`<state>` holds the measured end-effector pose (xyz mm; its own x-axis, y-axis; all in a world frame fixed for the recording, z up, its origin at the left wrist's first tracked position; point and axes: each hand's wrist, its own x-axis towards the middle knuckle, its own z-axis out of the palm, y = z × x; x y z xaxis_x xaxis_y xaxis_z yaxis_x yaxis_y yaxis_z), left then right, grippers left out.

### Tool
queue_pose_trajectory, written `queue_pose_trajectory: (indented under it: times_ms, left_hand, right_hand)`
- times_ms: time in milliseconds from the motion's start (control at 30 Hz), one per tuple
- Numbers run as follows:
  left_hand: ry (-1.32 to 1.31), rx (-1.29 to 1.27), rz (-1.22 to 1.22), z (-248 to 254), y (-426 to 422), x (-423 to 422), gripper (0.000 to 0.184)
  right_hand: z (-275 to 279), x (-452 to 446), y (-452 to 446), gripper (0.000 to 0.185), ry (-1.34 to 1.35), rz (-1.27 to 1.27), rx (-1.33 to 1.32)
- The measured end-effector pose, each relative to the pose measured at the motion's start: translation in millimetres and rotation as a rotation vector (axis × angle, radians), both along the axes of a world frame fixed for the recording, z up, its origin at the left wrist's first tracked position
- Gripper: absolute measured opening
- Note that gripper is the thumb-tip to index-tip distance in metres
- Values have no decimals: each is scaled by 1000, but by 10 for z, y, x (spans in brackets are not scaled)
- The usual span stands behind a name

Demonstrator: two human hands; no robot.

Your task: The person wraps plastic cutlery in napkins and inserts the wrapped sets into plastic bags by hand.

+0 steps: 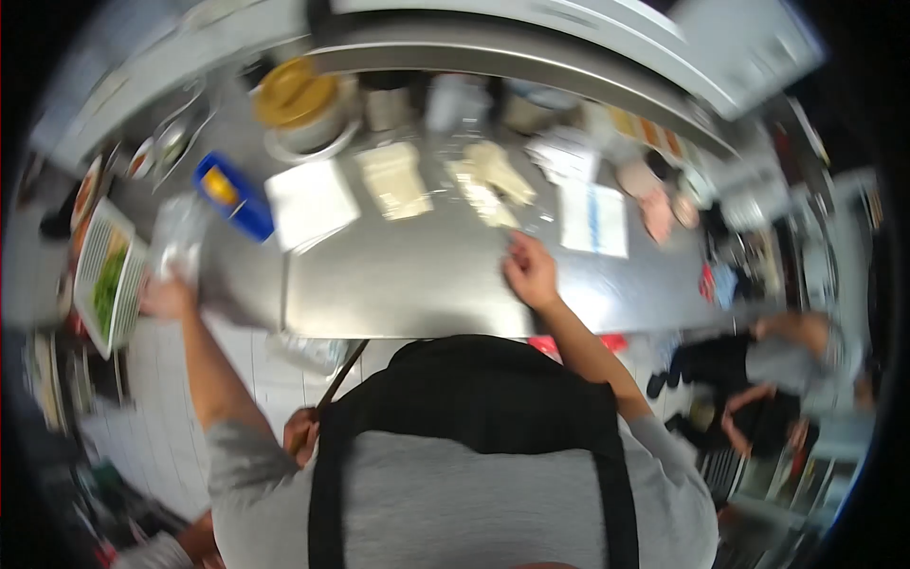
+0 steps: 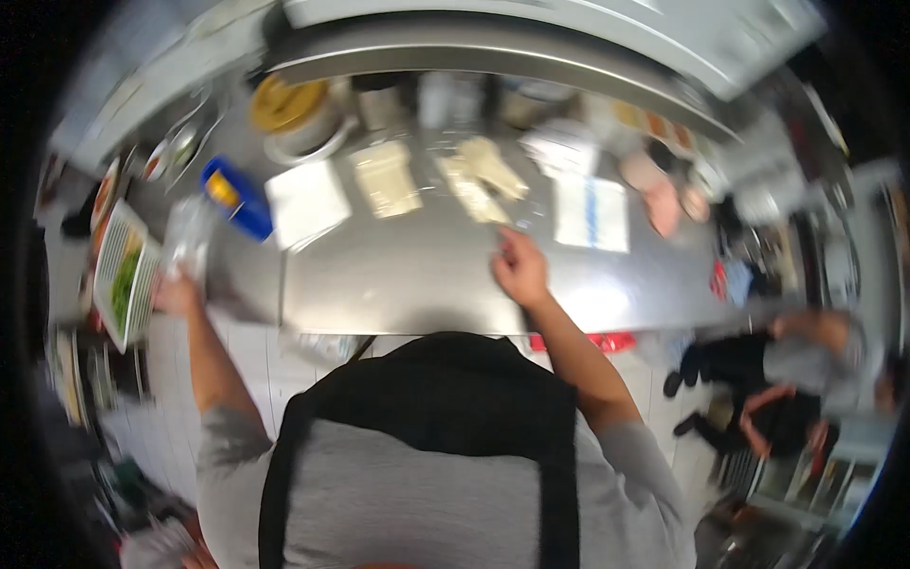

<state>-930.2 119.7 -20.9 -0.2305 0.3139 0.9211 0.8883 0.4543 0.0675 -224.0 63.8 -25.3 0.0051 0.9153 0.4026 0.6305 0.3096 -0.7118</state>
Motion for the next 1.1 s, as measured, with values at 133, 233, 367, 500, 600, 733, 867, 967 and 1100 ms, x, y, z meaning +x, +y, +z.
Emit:
queue_pose_trajectory:
  times_ms: [133,233,367,500,600,733,867,967,1100]
  left_hand:
    - [-139,30,361,101,-75,173,70]
    - [-273,132,94,372,-378,855,62]
    - [-264,117,-69,469,-648,1718,50]
    - [-282,-57,-335,654,-671,2919,42]
    - [-260,-9,-759,790,-659,4322,44]
    - [-320,-414,-1057,692,-956,5897,49]
    - [-436,-598,-1330,313,-1287,6766,44]
    - [-434,-757,-1454,226,-1575,7090,44]
    - [-405,-760,-1417,301,-1666,7055,42]
  right_hand:
    - [173,113,-103,59,155,35,-69]
    - [411,439,-207,61,97,-47,122]
    - [410,1593,28,60,-113,-368,314]
    - [246,2957,351,60,-440,-451,239]
    - [-11,3517,395,40,-448,-335,119]
    - [50,3497,59,18,-377,-241,81]
    - [77,3416,-541,14,-245,-143,100]
    - [82,3395,-786,16,-164,-130,40]
    - [388,3284,-897,17,-246,-49,38]
